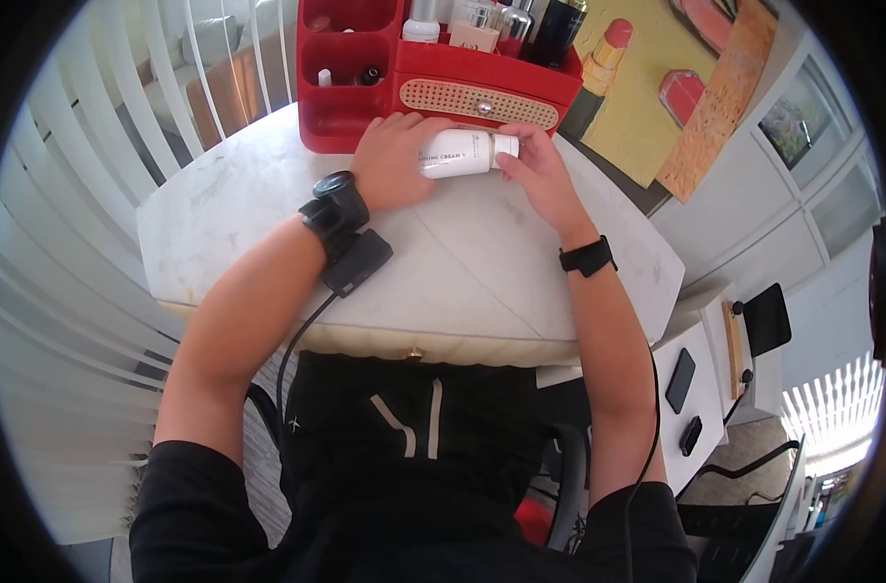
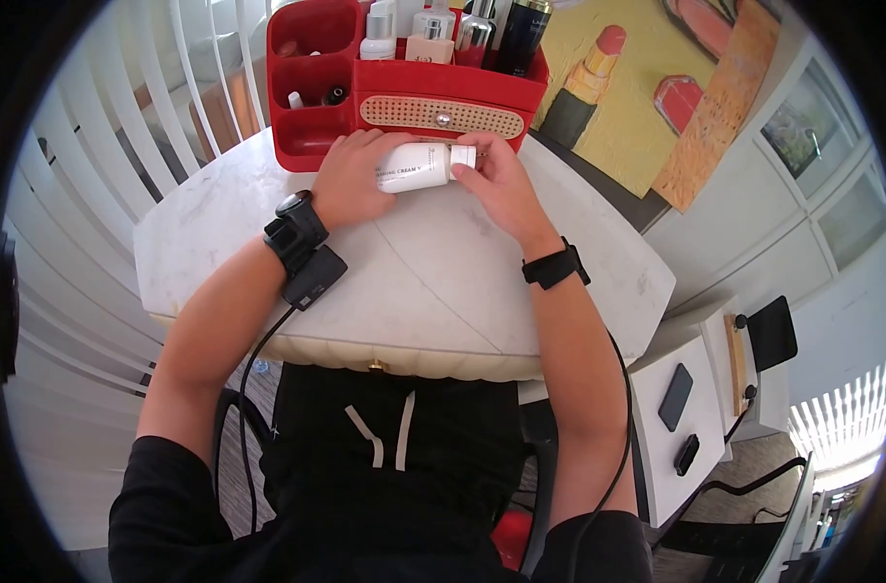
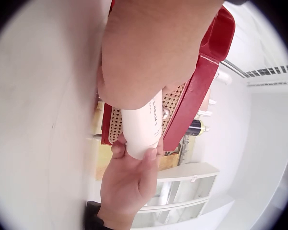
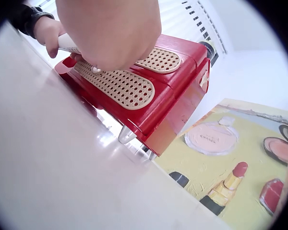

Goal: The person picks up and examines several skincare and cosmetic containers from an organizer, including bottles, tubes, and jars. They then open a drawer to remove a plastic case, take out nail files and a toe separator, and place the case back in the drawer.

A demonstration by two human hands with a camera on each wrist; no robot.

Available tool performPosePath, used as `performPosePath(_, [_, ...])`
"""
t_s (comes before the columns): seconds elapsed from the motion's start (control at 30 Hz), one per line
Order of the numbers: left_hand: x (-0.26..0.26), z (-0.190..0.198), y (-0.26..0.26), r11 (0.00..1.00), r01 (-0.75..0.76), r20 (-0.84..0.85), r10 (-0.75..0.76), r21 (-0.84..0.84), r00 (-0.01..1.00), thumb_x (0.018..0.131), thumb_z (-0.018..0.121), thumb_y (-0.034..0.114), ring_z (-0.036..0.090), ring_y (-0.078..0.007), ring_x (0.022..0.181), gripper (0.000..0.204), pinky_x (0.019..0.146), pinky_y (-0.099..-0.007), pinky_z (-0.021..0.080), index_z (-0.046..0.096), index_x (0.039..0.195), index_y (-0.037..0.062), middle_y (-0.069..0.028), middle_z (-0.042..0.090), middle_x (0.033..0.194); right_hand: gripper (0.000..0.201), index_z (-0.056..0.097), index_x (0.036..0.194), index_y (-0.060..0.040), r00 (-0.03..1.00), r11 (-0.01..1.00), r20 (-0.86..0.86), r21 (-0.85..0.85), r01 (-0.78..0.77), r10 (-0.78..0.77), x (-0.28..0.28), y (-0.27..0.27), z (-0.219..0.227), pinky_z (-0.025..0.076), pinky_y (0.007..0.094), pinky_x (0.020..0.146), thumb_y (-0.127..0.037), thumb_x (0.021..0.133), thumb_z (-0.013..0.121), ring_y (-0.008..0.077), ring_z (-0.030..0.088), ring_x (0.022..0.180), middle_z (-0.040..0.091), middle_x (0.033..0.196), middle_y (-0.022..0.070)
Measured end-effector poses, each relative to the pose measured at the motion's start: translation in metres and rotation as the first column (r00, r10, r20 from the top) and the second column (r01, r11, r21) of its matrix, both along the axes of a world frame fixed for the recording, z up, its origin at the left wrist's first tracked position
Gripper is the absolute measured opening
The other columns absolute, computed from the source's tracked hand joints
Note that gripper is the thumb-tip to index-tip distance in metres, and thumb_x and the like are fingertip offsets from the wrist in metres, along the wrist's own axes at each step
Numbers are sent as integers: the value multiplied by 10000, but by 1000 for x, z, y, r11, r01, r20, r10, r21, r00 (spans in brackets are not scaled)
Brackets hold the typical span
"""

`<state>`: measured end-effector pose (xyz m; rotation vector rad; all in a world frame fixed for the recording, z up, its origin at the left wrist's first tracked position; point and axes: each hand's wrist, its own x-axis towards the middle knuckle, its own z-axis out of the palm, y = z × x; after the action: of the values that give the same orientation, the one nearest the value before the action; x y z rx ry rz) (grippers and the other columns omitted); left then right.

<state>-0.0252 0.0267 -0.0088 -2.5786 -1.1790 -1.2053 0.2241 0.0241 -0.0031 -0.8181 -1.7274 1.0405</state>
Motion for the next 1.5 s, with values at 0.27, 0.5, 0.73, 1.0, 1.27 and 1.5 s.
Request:
performPosePath(0.27, [-1,0,0,1000,8,26,-7,-15,1000,614,718,81,589,-316,1036,642,904,-414,437,617,1247,131,-118,657,1061,395,515,1174,-49,989,987,-125,150,-58,77,3,-3,3,478,299,947,109,831,632,155,567,1134,566,1249,58])
performPosePath(0.5, [0,0,-1,1000,0,19,0,-17,1000,614,719,86,588,-319,1034,644,903,-415,436,615,1248,128,-121,656,1064,405,565,1258,-22,998,997,-61,80,0,5,-1,-11,8,501,285,928,57,873,659,150,607,1071,633,1156,48])
performPosePath(0.73, [3,-1,-2,1000,26,22,-26,4,999,613,718,86,589,-325,1037,650,912,-419,438,611,1253,127,-125,652,1061,298,597,1243,3,988,989,60,35,141,-143,-1,-9,10,490,236,670,-143,985,617,88,588,724,672,924,42])
performPosePath(1.0, [3,2,-5,998,-3,77,9,-70,997,619,716,93,598,-345,1048,642,918,-439,453,609,1251,122,-141,653,1065,311,663,1135,30,986,987,58,49,153,-156,-5,-20,14,455,244,587,-239,1031,545,88,541,610,651,770,42])
performPosePath(1.27, [2,1,0,999,-30,142,35,-39,989,618,719,87,624,-375,1018,631,917,-457,492,615,1240,88,-164,668,1091,241,681,923,24,951,893,-32,334,301,-309,22,-3,3,444,247,632,-185,998,588,107,560,678,654,807,43])
performPosePath(1.5, [6,1,-2,990,102,154,-86,-99,984,621,733,88,632,-358,1055,639,935,-438,495,619,1250,80,-170,676,1117,321,572,1208,-25,967,882,92,438,177,-239,-4,-13,9,464,248,730,-68,905,670,95,574,829,661,1022,40])
